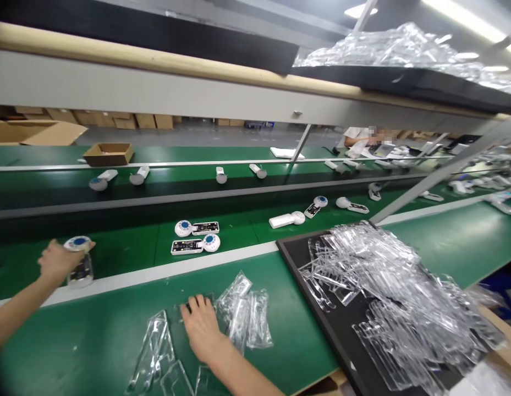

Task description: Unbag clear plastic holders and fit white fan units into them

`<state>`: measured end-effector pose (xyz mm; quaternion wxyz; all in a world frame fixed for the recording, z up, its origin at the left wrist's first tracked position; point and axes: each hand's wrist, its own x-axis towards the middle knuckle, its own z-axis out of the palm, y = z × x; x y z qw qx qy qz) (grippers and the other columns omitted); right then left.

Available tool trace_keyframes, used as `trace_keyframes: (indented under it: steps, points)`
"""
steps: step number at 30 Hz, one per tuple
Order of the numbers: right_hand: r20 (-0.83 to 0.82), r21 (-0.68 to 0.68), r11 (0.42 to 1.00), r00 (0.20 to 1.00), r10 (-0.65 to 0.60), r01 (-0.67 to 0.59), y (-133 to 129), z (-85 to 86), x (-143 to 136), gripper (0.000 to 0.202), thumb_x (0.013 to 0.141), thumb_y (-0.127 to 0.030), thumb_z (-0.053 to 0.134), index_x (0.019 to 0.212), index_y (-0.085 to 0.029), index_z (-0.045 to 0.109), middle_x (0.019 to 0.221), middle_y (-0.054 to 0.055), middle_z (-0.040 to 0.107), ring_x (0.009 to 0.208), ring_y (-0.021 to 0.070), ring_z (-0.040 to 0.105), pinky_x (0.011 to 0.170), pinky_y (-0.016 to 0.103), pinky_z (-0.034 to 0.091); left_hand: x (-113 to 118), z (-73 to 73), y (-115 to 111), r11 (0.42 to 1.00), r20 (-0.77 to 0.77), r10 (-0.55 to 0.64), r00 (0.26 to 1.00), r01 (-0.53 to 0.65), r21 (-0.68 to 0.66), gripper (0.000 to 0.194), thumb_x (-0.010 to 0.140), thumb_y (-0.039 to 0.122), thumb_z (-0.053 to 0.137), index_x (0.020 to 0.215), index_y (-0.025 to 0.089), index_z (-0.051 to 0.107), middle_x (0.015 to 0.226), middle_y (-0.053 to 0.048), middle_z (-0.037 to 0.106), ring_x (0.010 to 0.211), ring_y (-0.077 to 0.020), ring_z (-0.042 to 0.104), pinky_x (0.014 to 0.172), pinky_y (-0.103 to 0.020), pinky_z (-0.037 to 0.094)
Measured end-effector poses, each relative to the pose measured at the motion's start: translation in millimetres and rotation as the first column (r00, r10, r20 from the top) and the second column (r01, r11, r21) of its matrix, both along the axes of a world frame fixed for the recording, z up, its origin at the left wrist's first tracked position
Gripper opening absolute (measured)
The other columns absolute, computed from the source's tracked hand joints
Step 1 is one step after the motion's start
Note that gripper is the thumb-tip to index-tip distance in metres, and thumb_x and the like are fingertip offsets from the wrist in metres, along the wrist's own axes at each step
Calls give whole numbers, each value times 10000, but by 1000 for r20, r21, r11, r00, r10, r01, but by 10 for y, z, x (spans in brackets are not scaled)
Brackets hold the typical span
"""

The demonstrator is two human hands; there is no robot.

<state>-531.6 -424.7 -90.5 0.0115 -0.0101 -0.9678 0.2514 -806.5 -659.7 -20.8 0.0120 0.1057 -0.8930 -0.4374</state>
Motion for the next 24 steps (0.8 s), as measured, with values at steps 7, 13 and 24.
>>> trace_keyframes:
  steps: [7,13,24]
  points:
    - [-76,-3,989,986,-149,149,51,45,-80,374,843,-40,363,1010,-230,638,882,52,668,823,212,597,778,367,467,219,-265,1249,625,-77,-781,620,779,-62,341,700,425,602,977,237,670,1098,-94,669,1102,-294,565,969,-327,383]
    - [178,-561,616,807,-563,553,124,56,5,471,931,-505,281,1183,-237,576,635,-2,561,600,183,561,572,287,451,203,-391,2271,365,181,-919,349,929,63,594,394,265,768,981,213,690,1117,-130,672,1020,-340,608,841,-344,451]
    - [183,-633,579,826,-533,514,56,235,12,487,825,-561,488,1203,-259,541,711,-1,533,645,190,560,632,312,481,405,-78,1763,623,176,-775,607,781,49,685,416,396,786,1027,182,563,901,-121,676,915,-371,604,800,-414,414]
